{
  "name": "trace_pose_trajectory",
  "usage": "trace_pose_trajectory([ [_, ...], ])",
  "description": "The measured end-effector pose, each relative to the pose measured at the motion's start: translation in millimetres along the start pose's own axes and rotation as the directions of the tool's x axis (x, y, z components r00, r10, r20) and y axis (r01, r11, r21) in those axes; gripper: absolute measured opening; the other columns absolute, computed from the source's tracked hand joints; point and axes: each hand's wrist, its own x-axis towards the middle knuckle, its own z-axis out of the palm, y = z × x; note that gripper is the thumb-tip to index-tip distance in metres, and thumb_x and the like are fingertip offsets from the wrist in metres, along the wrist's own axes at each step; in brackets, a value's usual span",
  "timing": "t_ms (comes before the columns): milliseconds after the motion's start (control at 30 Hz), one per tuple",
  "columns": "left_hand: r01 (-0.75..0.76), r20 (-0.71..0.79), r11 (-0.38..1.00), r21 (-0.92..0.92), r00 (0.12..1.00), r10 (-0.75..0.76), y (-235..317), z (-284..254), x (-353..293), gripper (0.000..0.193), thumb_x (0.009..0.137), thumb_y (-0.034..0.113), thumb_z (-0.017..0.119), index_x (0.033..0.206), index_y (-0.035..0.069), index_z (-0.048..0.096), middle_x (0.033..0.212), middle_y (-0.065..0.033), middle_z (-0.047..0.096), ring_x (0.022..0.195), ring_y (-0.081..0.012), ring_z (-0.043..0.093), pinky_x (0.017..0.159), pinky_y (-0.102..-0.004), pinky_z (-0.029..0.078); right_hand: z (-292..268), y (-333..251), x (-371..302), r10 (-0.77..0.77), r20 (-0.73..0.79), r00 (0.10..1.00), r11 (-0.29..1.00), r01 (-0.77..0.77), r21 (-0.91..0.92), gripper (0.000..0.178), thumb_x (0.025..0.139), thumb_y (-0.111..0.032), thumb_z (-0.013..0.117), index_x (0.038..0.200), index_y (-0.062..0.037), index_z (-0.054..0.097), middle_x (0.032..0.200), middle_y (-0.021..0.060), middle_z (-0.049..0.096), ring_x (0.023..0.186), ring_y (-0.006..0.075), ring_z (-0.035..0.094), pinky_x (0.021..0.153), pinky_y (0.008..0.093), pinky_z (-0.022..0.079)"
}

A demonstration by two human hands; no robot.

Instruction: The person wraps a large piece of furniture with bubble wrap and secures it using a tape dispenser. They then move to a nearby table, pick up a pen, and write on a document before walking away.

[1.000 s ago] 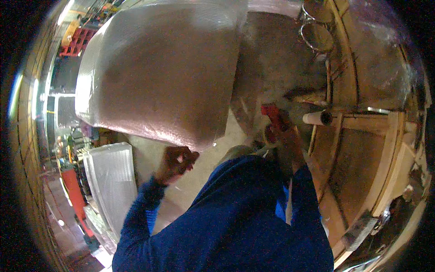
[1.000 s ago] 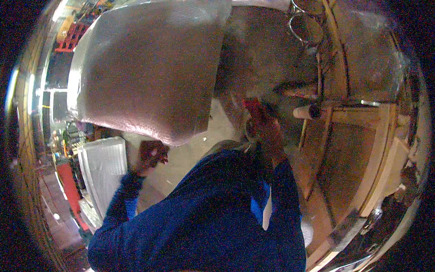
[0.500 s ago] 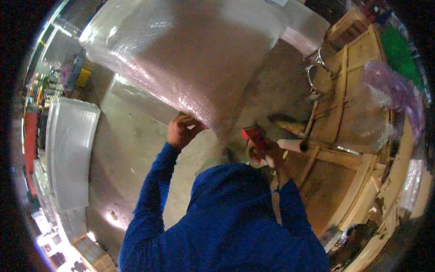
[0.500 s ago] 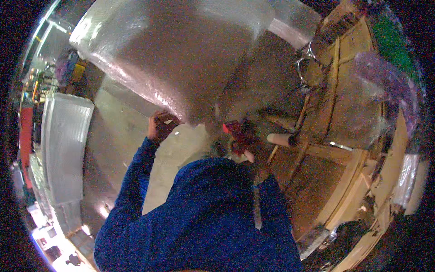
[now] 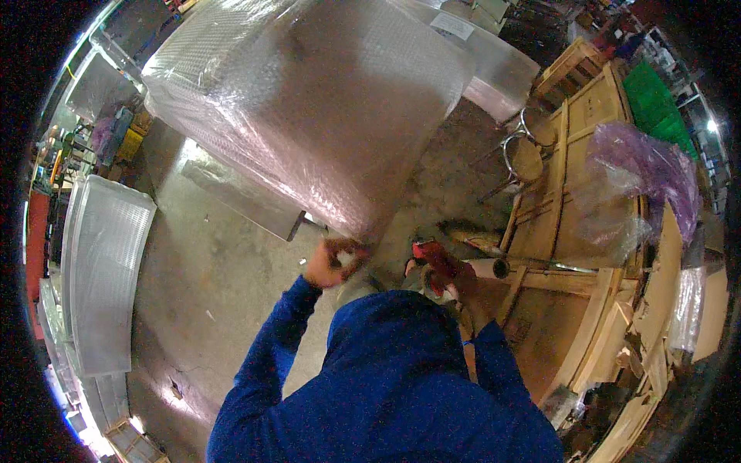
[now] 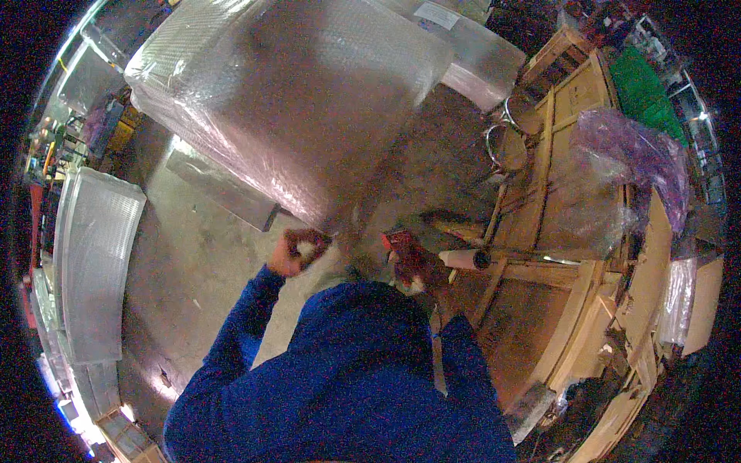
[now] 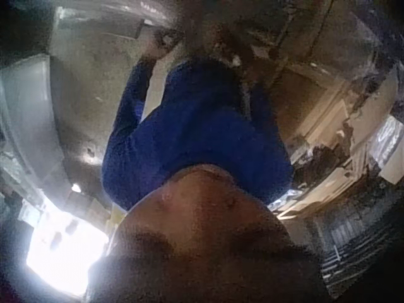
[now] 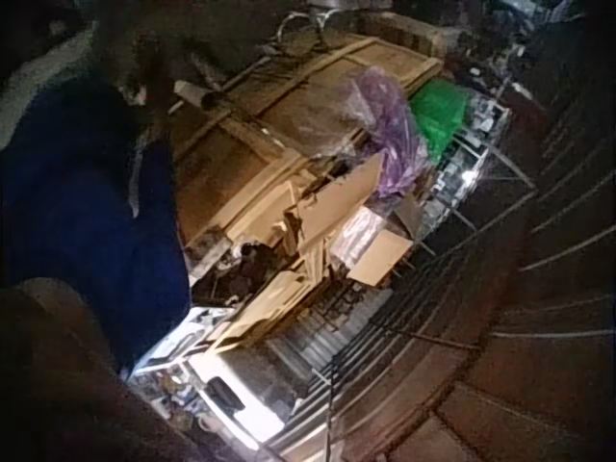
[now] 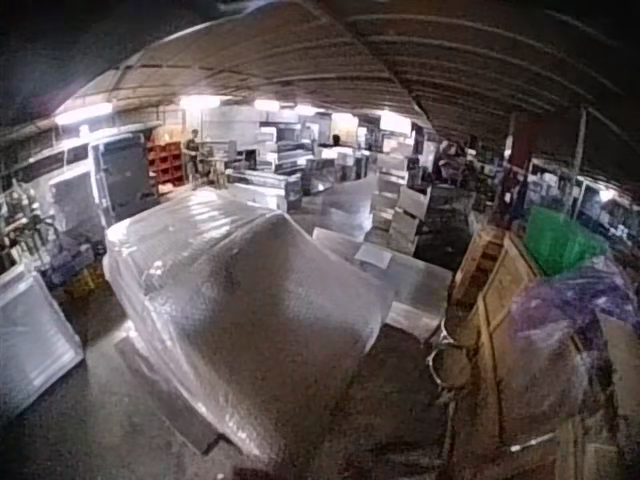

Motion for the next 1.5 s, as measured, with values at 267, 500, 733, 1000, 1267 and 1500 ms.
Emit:
trace_pose_trajectory([
  [267,0.173,-0.392,0.937,-0.304,0.874,-0.288,-9.7,-45.1,13.6,0.029,0.096,0.021,0.057,0.090,-0.002,0.071,0.087,-0.0111,0.074,0.077,-0.0168,0.067,0.068,-0.0290,0.048,-3.8,-34.0,-9.2,-0.350,0.098,0.932,0.783,0.234,0.577,0.053,0.090,-0.025,0.074,0.135,-0.0031,0.056,0.115,0.0099,0.069,0.095,0.0202,0.067,0.077,0.0347,0.055],
  [500,0.402,0.223,0.880,-0.253,0.909,-0.351,121.5,36.4,37.9,0.056,0.101,0.047,0.054,0.134,0.002,0.056,0.120,-0.0123,0.067,0.092,-0.0215,0.069,0.071,-0.0321,0.054,-18.2,-54.5,-11.8,-0.316,0.065,0.947,0.734,0.201,0.649,0.042,0.092,-0.026,0.070,0.126,-0.0039,0.060,0.108,0.0105,0.069,0.093,0.0213,0.067,0.077,0.0362,0.057],
  [733,0.737,0.453,0.673,-0.065,0.623,-0.638,135.2,81.6,159.1,0.044,0.100,0.044,0.059,0.125,0.008,0.056,0.117,-0.0092,0.063,0.095,-0.0244,0.067,0.072,-0.0355,0.059,-45.5,-43.1,8.3,-0.099,0.178,0.979,0.283,-0.144,0.948,0.032,0.094,-0.027,0.066,0.117,-0.0047,0.063,0.102,0.0111,0.069,0.092,0.0224,0.067,0.077,0.0378,0.058],
  [1000,0.817,0.502,0.575,0.031,0.485,-0.716,84.3,138.4,292.1,0.034,0.101,0.033,0.060,0.121,0.006,0.060,0.112,-0.0061,0.066,0.092,-0.0191,0.067,0.072,-0.0323,0.058,-121.3,-17.7,77.1,-0.220,-0.155,0.963,0.813,0.269,0.517,0.031,0.095,-0.033,0.064,0.107,-0.0044,0.063,0.096,0.0113,0.069,0.085,0.0217,0.066,0.072,0.0373,0.056],
  [1267,0.773,0.637,0.621,0.129,0.415,-0.650,-20.6,201.3,486.8,0.029,0.093,0.035,0.057,0.101,0.009,0.066,0.098,-0.0091,0.068,0.088,-0.0263,0.066,0.068,-0.0419,0.053,-142.8,-44.6,188.0,-0.004,-0.202,0.979,0.391,0.187,0.901,0.046,0.095,-0.037,0.065,0.126,-0.0034,0.062,0.100,0.0085,0.072,0.086,0.0184,0.066,0.076,0.0343,0.053],
  [1500,-0.705,0.467,-0.167,0.689,0.608,-0.642,2.7,265.3,646.6,0.033,0.083,0.030,0.064,0.112,0.013,0.068,0.114,-0.0142,0.063,0.110,-0.0329,0.059,0.089,-0.0538,0.046,-149.3,-63.8,279.2,0.034,-0.259,0.965,0.590,0.190,0.785,0.042,0.095,-0.031,0.066,0.128,-0.0053,0.063,0.107,0.0093,0.072,0.092,0.0181,0.065,0.083,0.0350,0.053],
])
